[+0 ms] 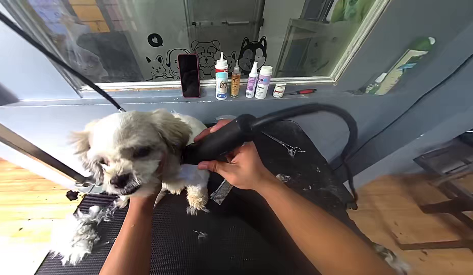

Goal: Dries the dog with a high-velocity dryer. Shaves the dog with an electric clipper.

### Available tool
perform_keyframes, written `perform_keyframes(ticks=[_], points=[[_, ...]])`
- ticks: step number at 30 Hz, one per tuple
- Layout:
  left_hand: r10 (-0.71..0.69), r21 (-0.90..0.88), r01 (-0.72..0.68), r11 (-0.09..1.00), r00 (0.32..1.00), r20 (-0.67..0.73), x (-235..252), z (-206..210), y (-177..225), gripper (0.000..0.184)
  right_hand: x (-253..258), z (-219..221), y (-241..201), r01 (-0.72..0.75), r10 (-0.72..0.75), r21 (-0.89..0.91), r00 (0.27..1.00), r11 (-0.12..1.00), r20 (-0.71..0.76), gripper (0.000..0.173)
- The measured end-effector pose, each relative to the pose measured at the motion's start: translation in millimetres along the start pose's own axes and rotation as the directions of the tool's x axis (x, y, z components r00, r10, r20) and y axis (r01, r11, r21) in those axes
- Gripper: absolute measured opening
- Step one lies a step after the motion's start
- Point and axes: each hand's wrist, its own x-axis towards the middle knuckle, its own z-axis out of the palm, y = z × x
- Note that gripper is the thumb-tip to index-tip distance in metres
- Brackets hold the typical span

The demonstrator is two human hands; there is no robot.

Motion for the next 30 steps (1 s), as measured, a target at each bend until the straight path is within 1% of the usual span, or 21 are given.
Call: perform_keyframes(ticks=[1, 2, 5, 7, 8, 10, 11, 12, 13, 14, 16, 17, 19, 21, 22, 24, 25, 26, 27, 28, 30], points=[[0.04, -0.128, -0.037, 0.991, 0.999, 0.023, 5, 4, -2, 0.04, 2, 4, 0, 0.037, -0.037, -0.06, 0.999, 0.997, 0.008, 0.052], [0.043, -0.152, -0.034, 0.988, 0.998, 0.056, 9, 5, -4, 0.041, -1, 8, 1, 0.054, -0.052, -0.115, 0.998, 0.992, 0.018, 0.052], [0.056, 0.067, -0.061, 0.996, 0.996, 0.071, 15, 0, -12, 0.05, -29, 18, 12, 0.093, -0.081, -0.192, 0.994, 0.977, 0.07, 0.052], [0.117, 0.09, -0.12, 0.989, 0.992, 0.044, 16, 3, -11, 0.056, -54, 17, 34, 0.174, -0.144, -0.207, 0.978, 0.963, 0.152, 0.051], [0.138, 0.035, -0.139, 0.99, 0.99, 0.039, 18, 4, -11, 0.061, -64, 14, 43, 0.179, -0.136, -0.207, 0.969, 0.962, 0.204, 0.049], [0.182, -0.116, -0.176, 0.977, 0.982, 0.043, 24, 6, -11, 0.07, -73, 9, 46, 0.1, -0.016, -0.277, 0.957, 0.956, 0.291, 0.045], [0.205, -0.168, -0.193, 0.967, 0.977, 0.058, 29, 7, -10, 0.073, -71, 7, 39, 0.019, 0.08, -0.318, 0.952, 0.948, 0.296, 0.046], [0.226, -0.174, -0.21, 0.962, 0.971, 0.083, 35, 5, -6, 0.073, -66, 6, 28, -0.046, 0.132, -0.313, 0.957, 0.949, 0.259, 0.048], [0.258, -0.169, -0.237, 0.957, 0.959, 0.115, 41, 4, -2, 0.07, -59, 7, 17, -0.052, 0.108, -0.267, 0.974, 0.962, 0.2, 0.05], [0.302, -0.152, -0.28, 0.948, 0.942, 0.149, 48, 2, 4, 0.067, -50, 11, 8, 0.004, 0.023, -0.217, 0.992, 0.976, 0.124, 0.054], [0.364, -0.126, -0.345, 0.93, 0.912, 0.187, 59, 2, 9, 0.062, -38, 25, 2, 0.175, -0.179, -0.196, 0.984, 0.965, -0.002, 0.059], [0.372, -0.115, -0.355, 0.928, 0.906, 0.2, 62, 3, 9, 0.059, -39, 32, 6, 0.229, -0.241, -0.225, 0.97, 0.947, -0.025, 0.059], [0.368, -0.061, -0.364, 0.929, 0.904, 0.219, 63, 5, 7, 0.051, -55, 41, 27, 0.26, -0.27, -0.271, 0.963, 0.927, 0.0, 0.056], [0.378, 0.019, -0.394, 0.919, 0.893, 0.243, 66, 5, 1, 0.045, -74, 44, 44, 0.193, -0.182, -0.337, 0.981, 0.921, 0.066, 0.053], [0.39, 0.044, -0.415, 0.909, 0.882, 0.265, 68, 4, -1, 0.044, -79, 43, 45, 0.131, -0.088, -0.397, 0.988, 0.908, 0.126, 0.051], [0.41, 0.026, -0.446, 0.894, 0.842, 0.35, 75, 1, 0, 0.052, -73, 39, 30, -0.056, 0.161, -0.457, 0.967, 0.888, 0.196, 0.047], [0.413, 0.014, -0.457, 0.889, 0.815, 0.407, 81, -1, 1, 0.057, -63, 39, 18, -0.148, 0.244, -0.429, 0.953, 0.891, 0.178, 0.049], [0.41, 0.007, -0.468, 0.884, 0.782, 0.469, 88, -1, 2, 0.06, -55, 38, 6, -0.183, 0.256, -0.376, 0.955, 0.908, 0.153, 0.051], [0.398, 0.004, -0.472, 0.882, 0.748, 0.532, 95, -1, 2, 0.06, -46, 39, -3, -0.143, 0.191, -0.324, 0.974, 0.935, 0.12, 0.053], [0.384, -0.003, -0.47, 0.883, 0.717, 0.582, 101, 0, 4, 0.057, -37, 42, -8, -0.058, 0.084, -0.294, 0.993, 0.954, 0.077, 0.055], [0.349, -0.046, -0.419, 0.907, 0.685, 0.639, 107, 5, 5, 0.047, -22, 53, -7, 0.128, -0.144, -0.321, 0.989, 0.938, -0.026, 0.06]])
